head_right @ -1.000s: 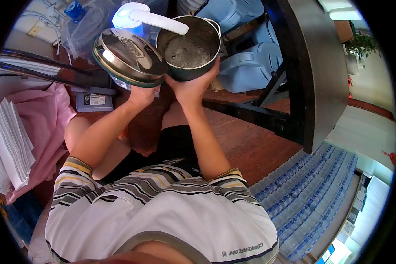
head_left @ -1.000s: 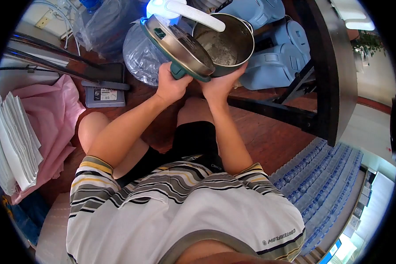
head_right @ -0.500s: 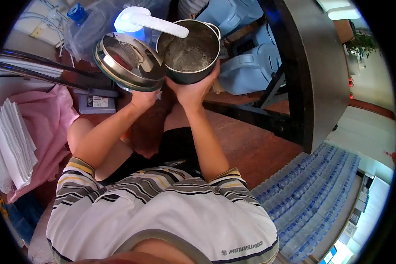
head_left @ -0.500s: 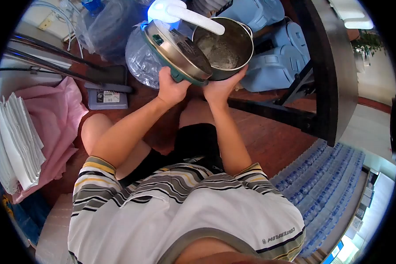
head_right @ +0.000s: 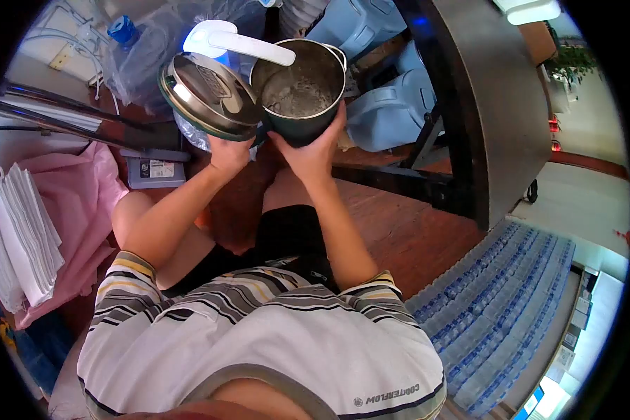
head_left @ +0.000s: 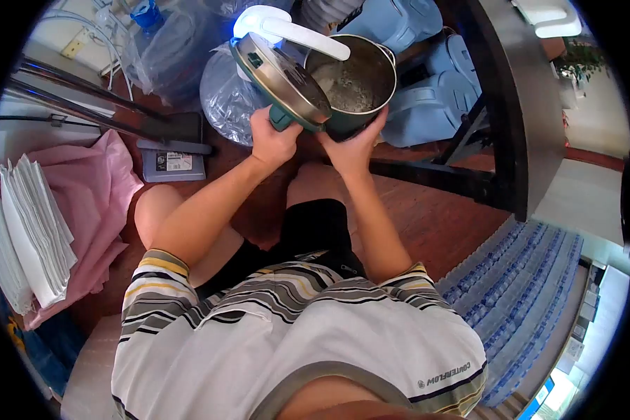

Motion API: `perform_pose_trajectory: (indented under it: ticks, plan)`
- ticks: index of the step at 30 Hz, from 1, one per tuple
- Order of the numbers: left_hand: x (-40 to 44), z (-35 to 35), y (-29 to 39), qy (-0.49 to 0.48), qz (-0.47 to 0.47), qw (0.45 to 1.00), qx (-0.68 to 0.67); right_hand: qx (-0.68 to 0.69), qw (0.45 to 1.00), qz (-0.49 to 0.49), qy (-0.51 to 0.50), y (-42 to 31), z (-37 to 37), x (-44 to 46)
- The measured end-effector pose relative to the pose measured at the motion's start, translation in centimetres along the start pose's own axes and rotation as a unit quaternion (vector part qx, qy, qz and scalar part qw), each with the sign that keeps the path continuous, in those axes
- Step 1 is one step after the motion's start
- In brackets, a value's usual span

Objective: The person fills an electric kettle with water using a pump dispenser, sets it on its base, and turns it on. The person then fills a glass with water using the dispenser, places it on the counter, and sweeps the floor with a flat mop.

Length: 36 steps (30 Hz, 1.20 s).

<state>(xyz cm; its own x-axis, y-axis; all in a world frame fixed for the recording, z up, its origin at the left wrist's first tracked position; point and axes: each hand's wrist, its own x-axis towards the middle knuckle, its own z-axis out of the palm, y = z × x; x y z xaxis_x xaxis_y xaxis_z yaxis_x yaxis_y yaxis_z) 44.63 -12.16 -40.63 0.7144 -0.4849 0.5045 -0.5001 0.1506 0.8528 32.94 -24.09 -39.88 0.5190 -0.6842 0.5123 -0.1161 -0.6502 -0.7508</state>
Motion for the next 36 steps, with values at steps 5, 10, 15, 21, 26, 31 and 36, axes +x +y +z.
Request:
perform_pose_trajectory:
  ticks: [5,10,15,21,26,31,36]
  plan:
    - [-0.1,-0.1,0.2,-0.006,-0.023,0.999,-0.035,-0.006,1.0,-0.008,-0.011,0.1,-0.3,0.1]
    - [0.0,-0.2,0.3,0.0,-0.039,0.997,-0.06,-0.013,0.999,-0.014,-0.027,-0.1,-0.9,0.3]
    - [0.0,0.0,0.7,0.015,-0.097,0.988,-0.117,0.059,0.998,-0.015,-0.019,1.1,-0.6,0.0]
    - [0.1,0.1,0.8,0.034,-0.124,0.981,-0.143,0.021,0.999,-0.006,-0.025,0.7,-1.3,0.2]
    - [0.1,0.1,1.0,0.032,-0.112,0.985,-0.124,-0.015,0.993,-0.109,-0.036,0.6,-3.5,1.2]
    - [-0.3,0.3,0.3,0.021,-0.169,0.973,-0.156,0.092,0.993,-0.069,-0.021,1.1,-4.4,1.6]
    - [0.0,-0.1,0.8,0.004,-0.163,0.978,-0.127,0.062,0.996,-0.044,-0.054,0.9,-5.3,1.8]
